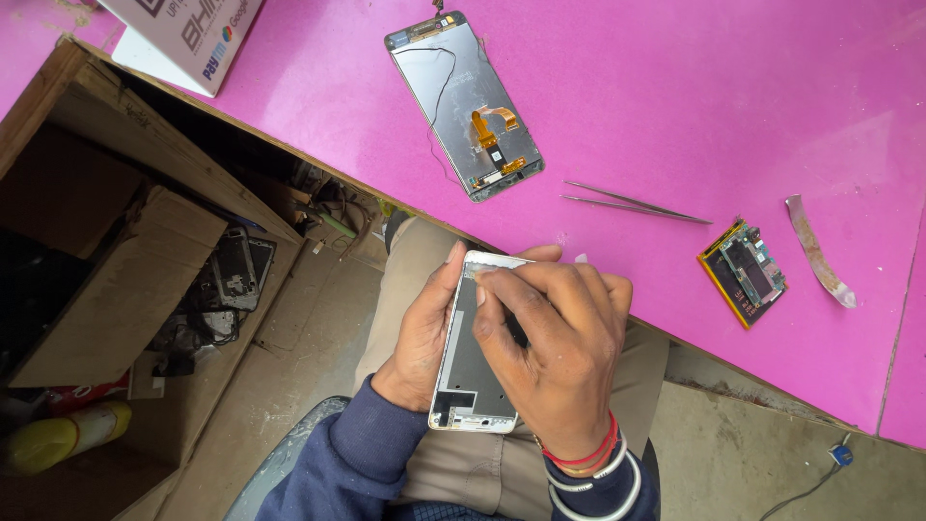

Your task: The person disassembles a white smartphone, removes the screen assembly, and uses a green screwdriver to unscrew internal components. They handle the phone frame, screen, and motherboard while seated at a pink workbench.

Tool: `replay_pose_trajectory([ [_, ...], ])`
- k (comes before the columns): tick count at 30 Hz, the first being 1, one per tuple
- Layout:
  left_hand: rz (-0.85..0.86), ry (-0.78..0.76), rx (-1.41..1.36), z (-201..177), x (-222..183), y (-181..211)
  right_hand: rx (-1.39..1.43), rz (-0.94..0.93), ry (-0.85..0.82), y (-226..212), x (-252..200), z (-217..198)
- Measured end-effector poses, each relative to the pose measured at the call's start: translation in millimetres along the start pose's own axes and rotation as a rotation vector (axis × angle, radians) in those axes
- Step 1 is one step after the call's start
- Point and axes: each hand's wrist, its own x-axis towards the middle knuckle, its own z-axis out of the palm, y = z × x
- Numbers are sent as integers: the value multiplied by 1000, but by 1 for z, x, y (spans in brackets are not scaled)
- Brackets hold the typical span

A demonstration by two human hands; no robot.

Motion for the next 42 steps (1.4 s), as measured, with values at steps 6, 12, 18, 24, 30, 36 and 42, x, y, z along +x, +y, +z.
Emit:
replay_pose_trajectory([
  [6,57,-95,46,5,3,1,1,-16,-18,-4,-5,-2],
  [12,-25,-32,-17,6,0,3,-38,3,23,1,-1,4],
  [18,34,-46,41,8,1,2,18,-48,-37,-14,-16,-8],
  [24,57,19,95,13,2,1,37,-10,4,-18,-18,-7],
  [30,53,-100,-208,17,-1,7,-19,28,44,-4,9,-4],
  [36,-45,112,79,13,1,7,39,-61,-42,-11,-18,-10],
  [42,16,-4,124,14,1,4,80,-120,-104,-28,-53,-15],
])
